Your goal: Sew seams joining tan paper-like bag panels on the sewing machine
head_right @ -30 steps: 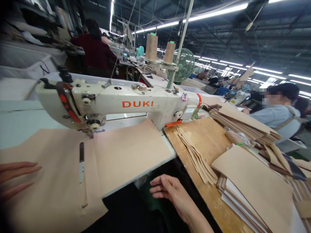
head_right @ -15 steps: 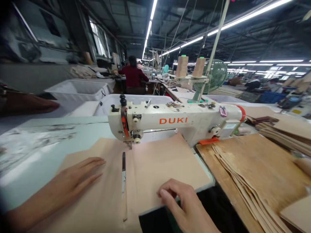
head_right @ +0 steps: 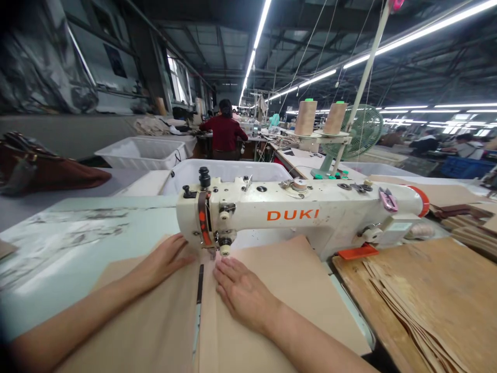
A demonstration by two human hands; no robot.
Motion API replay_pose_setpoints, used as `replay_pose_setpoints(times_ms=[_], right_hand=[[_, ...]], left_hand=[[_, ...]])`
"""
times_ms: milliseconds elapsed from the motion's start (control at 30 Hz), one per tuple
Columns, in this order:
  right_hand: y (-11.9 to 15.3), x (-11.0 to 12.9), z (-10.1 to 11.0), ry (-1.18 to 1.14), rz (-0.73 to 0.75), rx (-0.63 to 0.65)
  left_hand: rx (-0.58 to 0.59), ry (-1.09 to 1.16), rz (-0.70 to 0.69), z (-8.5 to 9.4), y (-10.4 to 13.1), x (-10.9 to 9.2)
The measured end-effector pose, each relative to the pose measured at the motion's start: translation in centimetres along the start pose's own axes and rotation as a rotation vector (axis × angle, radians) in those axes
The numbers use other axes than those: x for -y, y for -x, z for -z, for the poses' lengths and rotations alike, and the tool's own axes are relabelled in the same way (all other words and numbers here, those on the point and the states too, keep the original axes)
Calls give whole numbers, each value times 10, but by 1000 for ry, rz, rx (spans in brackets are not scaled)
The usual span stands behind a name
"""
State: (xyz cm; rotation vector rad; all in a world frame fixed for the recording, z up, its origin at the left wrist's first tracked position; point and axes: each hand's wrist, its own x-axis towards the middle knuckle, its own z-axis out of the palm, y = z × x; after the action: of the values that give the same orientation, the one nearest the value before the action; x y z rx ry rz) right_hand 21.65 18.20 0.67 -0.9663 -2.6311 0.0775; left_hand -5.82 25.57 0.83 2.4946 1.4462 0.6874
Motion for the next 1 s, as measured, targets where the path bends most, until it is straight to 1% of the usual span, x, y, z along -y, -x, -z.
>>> replay_pose_setpoints(times_ms=[67, 133, 200, 267, 333, 400, 467, 500, 533, 600, 700, 800, 867, 1000], right_hand=[[6, 5, 1, 10, -18, 14], [10, 10, 3, 0, -38, 16], [13, 14, 4, -16, -50, 8], [13, 16, 5, -33, -54, -8], [13, 16, 6, -44, -51, -21], [12, 15, 6, -49, -42, -21], [12, 15, 7, -53, -32, -13], [12, 15, 7, -57, -29, -10], [13, 16, 8, -65, -28, -8], [14, 20, 9, -88, -18, -4], [16, 27, 13, -136, 37, -2], [17, 33, 17, -197, 72, -14], [18, 34, 19, -232, 77, -23], [19, 33, 21, -243, 97, -38]], left_hand=[[-15, 38, 14, -3, 12, -2], [-29, 75, 30, -2, 28, -7], [-37, 100, 41, 2, 44, -14], [-21, 141, 54, 11, 55, -25], [17, 259, 91, 24, 61, -37], [52, 442, 132, 37, 62, -50], [43, 602, 151, 46, 59, -61], [26, 645, 152, 47, 57, -66], [4, 647, 149, 46, 54, -72], [-52, 555, 138, 34, 46, -81], [-127, 365, 116, 4, 35, -91], [-161, 251, 86, -21, 34, -93], [-139, 184, 45, -28, 42, -91], [-12, 81, -94, -28, 60, -85]])
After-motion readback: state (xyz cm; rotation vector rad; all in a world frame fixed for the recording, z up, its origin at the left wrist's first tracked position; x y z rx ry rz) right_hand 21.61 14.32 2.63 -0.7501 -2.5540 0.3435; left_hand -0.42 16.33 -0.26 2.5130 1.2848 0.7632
